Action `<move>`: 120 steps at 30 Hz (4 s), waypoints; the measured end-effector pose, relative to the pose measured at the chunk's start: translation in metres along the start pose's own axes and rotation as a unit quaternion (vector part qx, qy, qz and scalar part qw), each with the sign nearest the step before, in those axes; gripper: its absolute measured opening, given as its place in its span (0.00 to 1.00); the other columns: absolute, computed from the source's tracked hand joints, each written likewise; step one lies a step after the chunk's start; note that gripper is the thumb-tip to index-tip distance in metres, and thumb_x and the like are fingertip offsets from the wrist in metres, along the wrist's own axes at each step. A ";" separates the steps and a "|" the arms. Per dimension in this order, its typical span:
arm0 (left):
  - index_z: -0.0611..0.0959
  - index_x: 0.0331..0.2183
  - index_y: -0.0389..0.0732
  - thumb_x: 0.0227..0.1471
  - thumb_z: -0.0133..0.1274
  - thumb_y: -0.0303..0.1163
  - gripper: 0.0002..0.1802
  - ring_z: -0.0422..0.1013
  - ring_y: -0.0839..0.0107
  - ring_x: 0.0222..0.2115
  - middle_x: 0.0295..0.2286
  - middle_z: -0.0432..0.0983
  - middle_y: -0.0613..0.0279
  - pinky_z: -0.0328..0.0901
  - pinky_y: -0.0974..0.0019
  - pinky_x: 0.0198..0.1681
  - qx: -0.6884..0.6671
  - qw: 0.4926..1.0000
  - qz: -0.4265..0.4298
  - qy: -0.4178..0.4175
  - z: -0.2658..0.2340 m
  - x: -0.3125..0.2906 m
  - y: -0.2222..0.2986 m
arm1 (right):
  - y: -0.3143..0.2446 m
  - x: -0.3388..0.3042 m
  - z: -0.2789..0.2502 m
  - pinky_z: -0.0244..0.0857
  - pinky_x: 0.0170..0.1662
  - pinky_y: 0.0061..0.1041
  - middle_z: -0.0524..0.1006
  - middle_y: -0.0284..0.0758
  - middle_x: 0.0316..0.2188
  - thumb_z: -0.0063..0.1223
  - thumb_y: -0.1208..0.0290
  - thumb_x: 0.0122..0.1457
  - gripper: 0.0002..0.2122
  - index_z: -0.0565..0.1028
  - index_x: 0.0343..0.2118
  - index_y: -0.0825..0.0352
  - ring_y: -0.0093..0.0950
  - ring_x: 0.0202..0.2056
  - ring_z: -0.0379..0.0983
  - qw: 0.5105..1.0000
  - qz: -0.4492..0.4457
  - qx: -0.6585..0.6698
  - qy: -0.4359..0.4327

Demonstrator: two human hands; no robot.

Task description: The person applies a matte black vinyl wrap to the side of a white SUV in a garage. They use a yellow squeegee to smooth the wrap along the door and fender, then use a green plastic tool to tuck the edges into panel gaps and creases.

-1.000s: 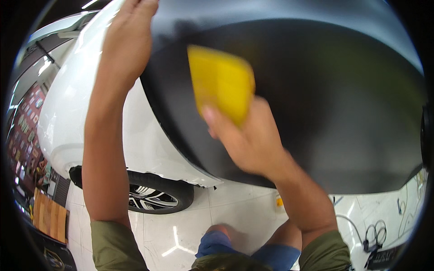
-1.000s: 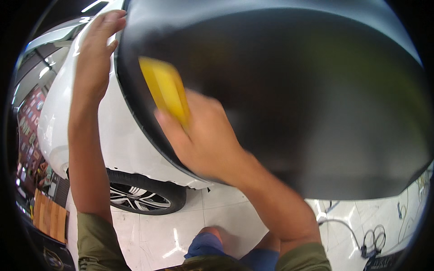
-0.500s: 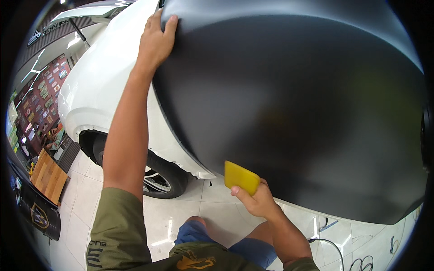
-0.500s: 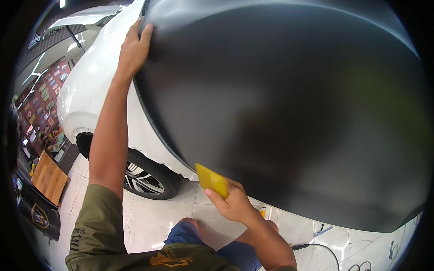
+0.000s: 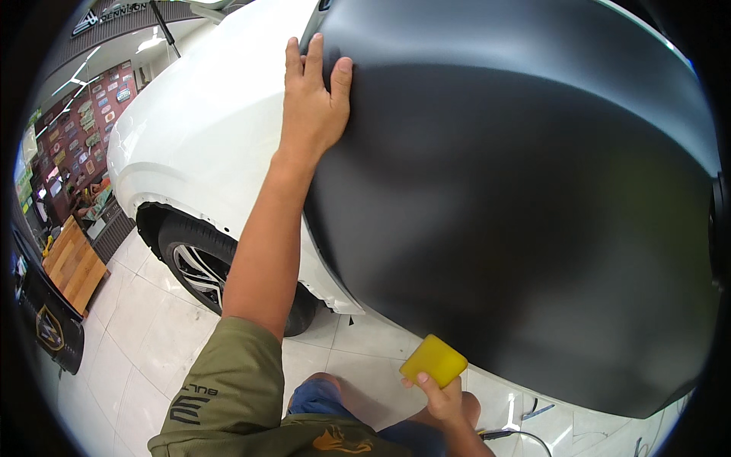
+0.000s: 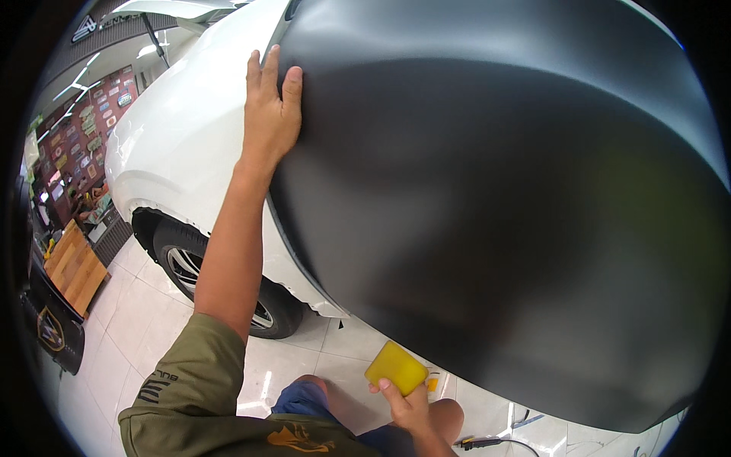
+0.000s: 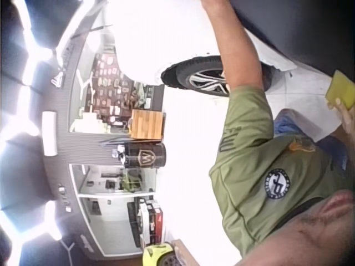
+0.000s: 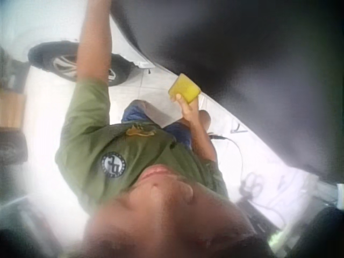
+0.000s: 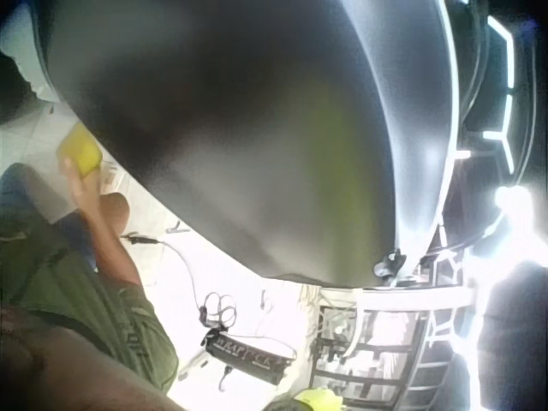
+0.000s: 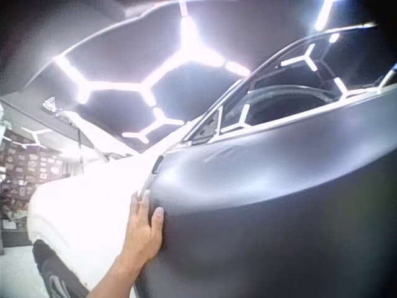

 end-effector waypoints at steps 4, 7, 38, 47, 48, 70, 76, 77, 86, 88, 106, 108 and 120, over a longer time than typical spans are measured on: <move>0.61 0.62 0.34 0.62 0.43 0.52 0.38 0.45 0.37 0.64 0.63 0.43 0.29 0.48 0.49 0.65 -0.005 1.000 -0.014 -0.004 -0.006 -0.011 -0.001 | 0.008 -0.007 0.010 0.69 0.39 0.26 0.78 0.38 0.32 0.47 0.73 0.63 0.10 0.74 0.41 0.74 0.27 0.33 0.76 0.999 0.003 0.007 -0.034; 0.61 0.62 0.33 0.63 0.44 0.50 0.37 0.45 0.37 0.64 0.63 0.43 0.29 0.47 0.49 0.65 -0.001 1.000 -0.014 0.003 0.000 -0.038 -0.002 | 0.024 -0.014 0.003 0.69 0.39 0.26 0.78 0.38 0.33 0.47 0.72 0.63 0.10 0.73 0.42 0.74 0.27 0.33 0.75 1.000 0.008 -0.006 -0.027; 0.60 0.63 0.34 0.64 0.40 0.38 0.30 0.47 0.41 0.64 0.63 0.46 0.34 0.46 0.49 0.65 -0.022 0.999 -0.039 0.022 0.004 -0.167 -0.020 | 0.080 -0.073 -0.025 0.73 0.33 0.25 0.78 0.38 0.30 0.49 0.74 0.64 0.09 0.73 0.41 0.75 0.26 0.28 0.76 0.987 0.128 -0.028 0.094; 0.59 0.63 0.35 0.66 0.38 0.44 0.32 0.48 0.43 0.64 0.63 0.45 0.36 0.46 0.49 0.65 -0.013 0.994 -0.106 0.004 0.004 -0.204 -0.017 | 0.078 -0.089 -0.036 0.73 0.32 0.25 0.78 0.38 0.29 0.50 0.71 0.64 0.10 0.73 0.42 0.75 0.26 0.28 0.77 0.976 0.169 -0.025 0.135; 0.59 0.63 0.35 0.66 0.38 0.44 0.32 0.47 0.43 0.64 0.63 0.45 0.36 0.46 0.49 0.65 -0.024 0.993 -0.118 0.004 0.005 -0.205 -0.015 | 0.077 -0.090 -0.037 0.73 0.32 0.25 0.78 0.38 0.29 0.50 0.71 0.64 0.11 0.73 0.42 0.75 0.27 0.28 0.77 0.976 0.170 -0.029 0.137; 0.51 0.64 0.31 0.66 0.37 0.46 0.36 0.40 0.41 0.66 0.64 0.39 0.32 0.40 0.47 0.66 -0.048 0.982 -0.181 -0.012 0.024 -0.304 -0.016 | 0.081 -0.121 -0.049 0.72 0.30 0.24 0.78 0.38 0.31 0.51 0.66 0.64 0.14 0.73 0.43 0.74 0.26 0.27 0.76 0.963 0.202 -0.099 0.147; 0.50 0.64 0.31 0.65 0.38 0.47 0.38 0.39 0.41 0.66 0.64 0.38 0.32 0.38 0.46 0.66 -0.053 0.979 -0.198 -0.016 0.027 -0.327 -0.014 | 0.091 -0.132 -0.051 0.71 0.29 0.24 0.78 0.38 0.29 0.50 0.68 0.64 0.12 0.73 0.42 0.73 0.26 0.26 0.76 0.953 0.228 -0.113 0.164; 0.50 0.64 0.31 0.65 0.38 0.47 0.38 0.38 0.41 0.66 0.64 0.37 0.32 0.38 0.46 0.66 -0.061 0.977 -0.204 -0.017 0.028 -0.331 -0.014 | 0.093 -0.133 -0.052 0.71 0.29 0.23 0.78 0.38 0.29 0.50 0.68 0.64 0.11 0.73 0.42 0.73 0.26 0.26 0.76 0.953 0.229 -0.117 0.163; 0.44 0.65 0.29 0.65 0.38 0.46 0.41 0.34 0.43 0.67 0.65 0.32 0.35 0.34 0.48 0.67 -0.095 0.951 -0.287 -0.063 0.030 -0.362 0.001 | 0.093 -0.142 -0.051 0.70 0.28 0.23 0.77 0.36 0.26 0.49 0.71 0.64 0.09 0.73 0.39 0.73 0.25 0.24 0.75 0.951 0.214 -0.154 0.164; 0.43 0.65 0.29 0.65 0.39 0.44 0.40 0.35 0.43 0.67 0.66 0.32 0.36 0.35 0.49 0.68 -0.113 0.931 -0.336 -0.088 0.031 -0.375 0.011 | 0.094 -0.143 -0.050 0.70 0.28 0.22 0.77 0.36 0.26 0.50 0.72 0.63 0.08 0.74 0.37 0.73 0.25 0.24 0.76 0.946 0.224 -0.150 0.181; 0.57 0.64 0.35 0.62 0.44 0.30 0.32 0.69 0.58 0.50 0.63 0.53 0.44 0.66 0.59 0.50 -0.219 0.846 -0.454 -0.173 -0.018 -0.435 0.011 | -0.052 0.101 0.073 0.70 0.44 0.43 0.72 0.55 0.47 0.54 0.67 0.61 0.25 0.60 0.57 0.73 0.53 0.43 0.74 0.864 -0.250 -0.431 0.079; 0.55 0.65 0.35 0.62 0.44 0.29 0.33 0.71 0.60 0.48 0.61 0.56 0.43 0.68 0.62 0.46 -0.236 0.836 -0.464 -0.173 -0.021 -0.429 -0.001 | -0.094 0.162 0.129 0.72 0.38 0.45 0.76 0.54 0.33 0.50 0.71 0.60 0.18 0.63 0.51 0.71 0.55 0.33 0.76 0.845 -0.308 -0.434 0.063; 0.54 0.64 0.35 0.62 0.47 0.36 0.35 0.70 0.55 0.50 0.58 0.64 0.43 0.64 0.63 0.52 -0.302 0.774 -0.496 -0.250 0.007 -0.464 -0.004 | -0.034 0.224 0.185 0.74 0.27 0.42 0.76 0.47 0.18 0.43 0.78 0.57 0.05 0.64 0.35 0.71 0.48 0.23 0.77 0.749 -0.266 -0.606 0.033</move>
Point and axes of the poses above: each hand's wrist, its own x-axis towards the middle knuckle, its own z-axis out of the palm, y = z × x, the point moved 3 cm from there along x, towards the middle knuckle
